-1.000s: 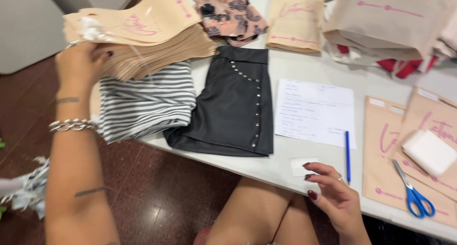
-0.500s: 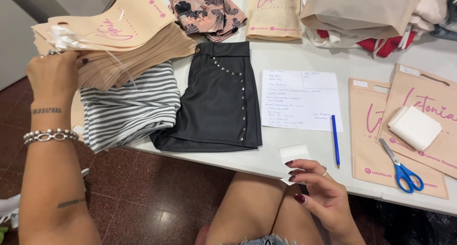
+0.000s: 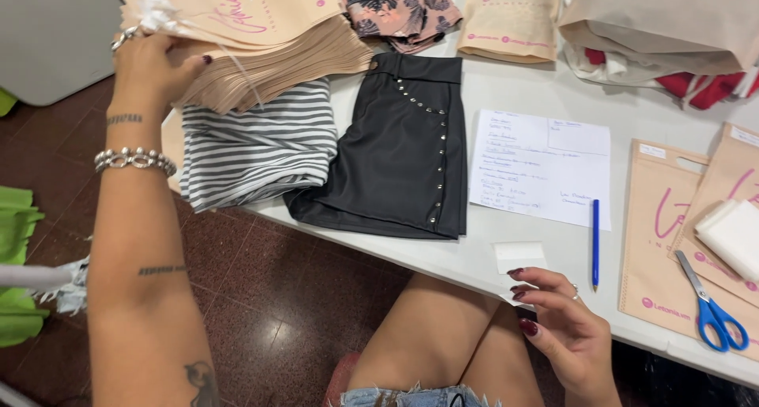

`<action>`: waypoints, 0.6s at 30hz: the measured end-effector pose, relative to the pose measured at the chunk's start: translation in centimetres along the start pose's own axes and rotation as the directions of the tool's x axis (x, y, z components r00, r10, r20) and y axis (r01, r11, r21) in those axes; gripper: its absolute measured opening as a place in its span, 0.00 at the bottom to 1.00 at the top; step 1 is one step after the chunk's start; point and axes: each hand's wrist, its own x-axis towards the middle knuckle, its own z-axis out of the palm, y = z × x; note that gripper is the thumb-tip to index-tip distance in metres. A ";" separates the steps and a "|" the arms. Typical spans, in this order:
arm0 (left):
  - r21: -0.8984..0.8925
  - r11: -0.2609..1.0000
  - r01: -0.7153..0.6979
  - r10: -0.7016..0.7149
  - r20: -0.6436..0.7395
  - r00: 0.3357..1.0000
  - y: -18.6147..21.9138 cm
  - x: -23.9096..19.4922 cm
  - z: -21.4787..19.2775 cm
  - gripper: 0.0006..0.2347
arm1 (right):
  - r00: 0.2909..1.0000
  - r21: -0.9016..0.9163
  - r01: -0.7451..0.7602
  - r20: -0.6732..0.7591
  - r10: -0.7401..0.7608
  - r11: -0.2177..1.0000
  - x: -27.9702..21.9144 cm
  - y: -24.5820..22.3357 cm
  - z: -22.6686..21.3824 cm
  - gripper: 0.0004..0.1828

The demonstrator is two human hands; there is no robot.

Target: The person writes on small white labels using a blue pen, then places the labels on beige shopping bags. The person also handles folded clothing items and a black skirt on the table.

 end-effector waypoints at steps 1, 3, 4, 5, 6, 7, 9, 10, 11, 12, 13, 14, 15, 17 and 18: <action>-0.083 0.996 0.015 -0.012 0.035 0.999 0.3 0.1 -0.7 0.22 | 1.000 -0.039 -0.003 -0.016 0.002 0.999 0.0 0.0 0.1 0.12; -0.163 0.986 0.045 -0.034 0.068 0.997 1.5 -0.1 -2.4 0.25 | 1.000 -0.076 -0.004 -0.019 0.003 0.997 0.0 0.1 0.1 0.11; -0.253 0.967 0.027 -0.006 0.081 0.997 2.4 -0.4 -3.5 0.23 | 1.000 -0.056 -0.008 -0.024 0.006 0.998 -0.1 0.4 0.0 0.12; -0.342 0.940 0.009 0.022 0.089 0.996 3.3 -0.6 -4.5 0.22 | 1.000 -0.037 -0.012 -0.029 0.011 0.999 -0.2 0.6 -0.1 0.12; -0.336 0.942 0.020 0.010 0.087 0.996 2.8 -0.1 -4.2 0.22 | 1.000 -0.032 -0.009 -0.016 0.009 0.999 -0.1 0.8 -0.1 0.12; -0.297 0.955 -0.004 0.032 0.089 0.996 2.3 0.3 -3.9 0.18 | 1.000 -0.032 -0.011 -0.025 0.011 0.999 -0.1 0.9 -0.1 0.12; -0.255 0.967 -0.019 0.044 0.095 0.995 1.7 1.0 -3.5 0.16 | 1.000 -0.029 -0.016 -0.024 0.015 0.999 -0.1 1.0 -0.2 0.12; -0.165 0.985 -0.058 0.074 0.094 0.993 1.5 1.2 -3.3 0.16 | 0.999 -0.042 -0.028 -0.036 0.027 0.999 -0.2 1.1 -0.3 0.12; -0.075 0.993 -0.096 0.103 0.097 0.990 1.3 1.4 -3.0 0.19 | 0.998 -0.055 -0.041 -0.047 0.039 0.998 -0.2 1.3 -0.4 0.12; -0.073 0.993 -0.090 0.097 0.098 0.990 1.1 1.5 -2.8 0.19 | 0.998 -0.055 -0.042 -0.041 0.040 0.998 -0.2 1.3 -0.3 0.12; -0.056 0.989 -0.137 0.140 0.053 0.989 0.9 1.6 -2.7 0.13 | 0.998 -0.061 -0.049 -0.054 0.045 0.997 -0.1 1.4 -0.2 0.12; -0.036 0.982 -0.187 0.187 0.009 0.982 0.9 1.9 -2.7 0.14 | 0.996 -0.067 -0.054 -0.070 0.049 0.996 -0.2 1.3 -0.2 0.11; -0.035 0.982 -0.184 0.184 0.008 0.983 1.0 1.9 -3.1 0.14 | 0.997 -0.066 -0.054 -0.068 0.049 0.996 -0.1 1.4 -0.3 0.11; -0.059 0.973 -0.225 0.225 -0.007 0.974 1.2 1.9 -3.8 0.15 | 0.997 -0.078 -0.051 -0.066 0.046 0.996 -0.2 1.6 -0.5 0.11; -0.059 0.973 -0.225 0.225 -0.006 0.974 1.6 1.4 -4.0 0.15 | 0.997 -0.078 -0.053 -0.066 0.047 0.996 -0.2 1.6 -0.5 0.11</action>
